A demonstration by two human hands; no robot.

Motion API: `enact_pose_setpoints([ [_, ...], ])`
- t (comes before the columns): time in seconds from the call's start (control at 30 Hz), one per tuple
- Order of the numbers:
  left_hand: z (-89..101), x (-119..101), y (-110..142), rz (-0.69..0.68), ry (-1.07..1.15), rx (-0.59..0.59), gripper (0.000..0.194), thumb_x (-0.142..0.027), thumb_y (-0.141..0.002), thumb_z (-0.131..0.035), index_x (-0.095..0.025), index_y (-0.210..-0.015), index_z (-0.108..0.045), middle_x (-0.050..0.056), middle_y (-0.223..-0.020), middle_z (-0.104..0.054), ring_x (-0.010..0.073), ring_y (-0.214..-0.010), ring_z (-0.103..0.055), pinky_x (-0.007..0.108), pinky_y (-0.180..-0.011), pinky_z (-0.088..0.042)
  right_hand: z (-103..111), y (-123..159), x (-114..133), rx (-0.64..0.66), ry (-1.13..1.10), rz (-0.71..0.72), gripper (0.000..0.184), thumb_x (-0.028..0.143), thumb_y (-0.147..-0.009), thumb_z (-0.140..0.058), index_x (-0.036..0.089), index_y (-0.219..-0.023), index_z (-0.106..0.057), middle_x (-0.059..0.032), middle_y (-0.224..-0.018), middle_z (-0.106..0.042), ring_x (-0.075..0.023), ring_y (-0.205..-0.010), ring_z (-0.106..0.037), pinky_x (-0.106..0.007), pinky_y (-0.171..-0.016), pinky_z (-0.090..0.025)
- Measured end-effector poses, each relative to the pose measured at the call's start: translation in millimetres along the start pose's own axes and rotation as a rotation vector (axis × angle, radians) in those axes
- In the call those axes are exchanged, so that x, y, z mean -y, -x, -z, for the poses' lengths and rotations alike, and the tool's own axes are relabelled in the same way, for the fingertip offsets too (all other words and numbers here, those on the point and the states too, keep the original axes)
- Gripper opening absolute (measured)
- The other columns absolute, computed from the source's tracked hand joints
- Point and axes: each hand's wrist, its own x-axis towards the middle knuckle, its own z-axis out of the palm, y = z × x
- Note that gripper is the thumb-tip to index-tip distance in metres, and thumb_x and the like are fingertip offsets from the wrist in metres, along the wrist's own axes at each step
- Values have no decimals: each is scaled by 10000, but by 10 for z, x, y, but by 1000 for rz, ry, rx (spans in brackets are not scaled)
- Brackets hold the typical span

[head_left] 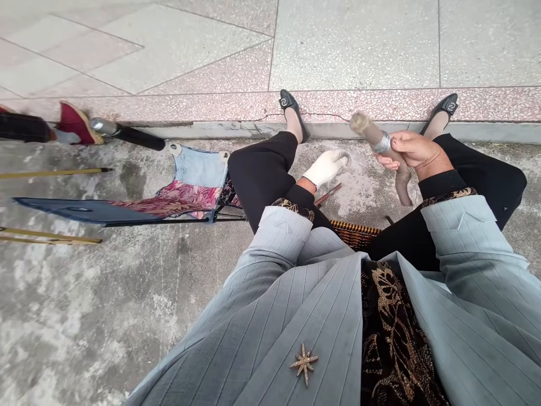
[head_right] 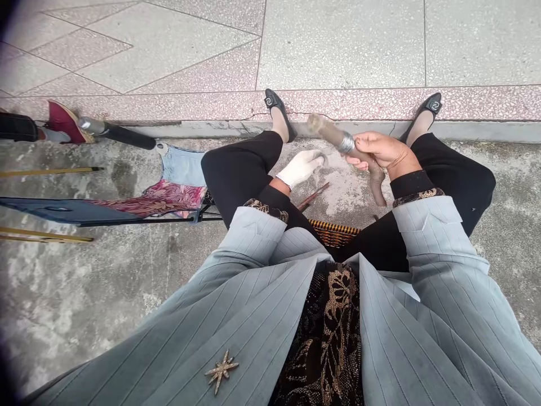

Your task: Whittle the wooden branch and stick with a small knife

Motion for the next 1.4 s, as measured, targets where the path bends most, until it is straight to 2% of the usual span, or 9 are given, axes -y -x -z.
enact_pose_setpoints([
  [0.13, 104, 20, -9, 32, 18, -173, 182, -168, -994, -484, -187, -912, -646, 41, -807, -671, 189, -780, -634, 331, -808, -517, 23, -56, -64, 233, 129, -264, 511, 610, -928, -790, 111, -955, -684, -16, -739, -600, -92, -581, -516, -211, -536, -427],
  [0.27, 180, -38, 38, 32, 13, -290, 191, -223, -1034, -477, -201, -930, -635, 35, -777, -658, 195, -804, -644, 320, -817, -516, 28, -192, -148, 243, 319, -498, 550, 674, -913, -765, 145, -813, -656, -12, -715, -592, -97, -566, -512, -229, -562, -448],
  [0.5, 140, -163, 90, -29, 65, -178, 170, -237, -1024, -512, -196, -916, -637, 29, -797, -671, 169, -754, -623, 300, -791, -518, -31, -303, -203, -216, 743, -761, 396, 410, -1069, -630, 175, -757, -565, -28, -666, -547, -125, -560, -480, -278, -570, -408],
  [0.67, 71, -150, 114, -28, 293, 136, 191, -299, -1002, -510, -176, -924, -635, 28, -809, -652, 121, -622, -531, 261, -645, -461, 40, -258, -118, -622, 450, -478, 323, 437, -1116, -533, 187, -913, -567, -32, -755, -553, -129, -591, -475, -277, -580, -422],
  [0.77, 41, -80, 91, 22, 258, 225, 204, -312, -980, -516, -172, -882, -627, 24, -756, -624, 128, -602, -504, 273, -630, -444, 78, -164, -64, -465, 167, -224, 418, 600, -1042, -625, 187, -996, -580, -6, -749, -523, -112, -580, -437, -258, -553, -406],
  [0.87, 31, -12, 42, 47, 188, 178, 211, -311, -972, -503, -167, -897, -638, 44, -777, -646, 158, -657, -538, 309, -693, -471, 76, -84, -51, -203, 85, -148, 566, 684, -886, -792, 163, -1003, -602, -13, -779, -562, -102, -603, -468, -236, -538, -403],
  [1.1, 108, -42, 31, 14, -16, 120, 187, -265, -936, -504, -168, -877, -653, 60, -884, -693, 206, -848, -614, 330, -824, -488, -14, -154, -124, 189, 348, -472, 614, 747, -856, -777, 150, -818, -642, -12, -701, -586, -102, -575, -502, -243, -550, -427],
  [1.27, 111, -115, 110, 29, -30, 224, 253, -304, -977, -477, -166, -869, -660, 34, -780, -648, 166, -687, -534, 316, -728, -453, 17, -248, -290, 146, 626, -690, 594, 735, -866, -762, 180, -717, -616, -17, -626, -567, -118, -532, -483, -268, -524, -396],
  [1.4, 48, -115, 110, 26, 34, 300, 254, -303, -971, -484, -161, -908, -685, 16, -723, -615, 151, -632, -511, 299, -680, -428, 150, -296, -424, -150, 804, -715, 582, 687, -937, -724, 197, -664, -569, -49, -588, -559, -138, -502, -486, -295, -508, -379],
])
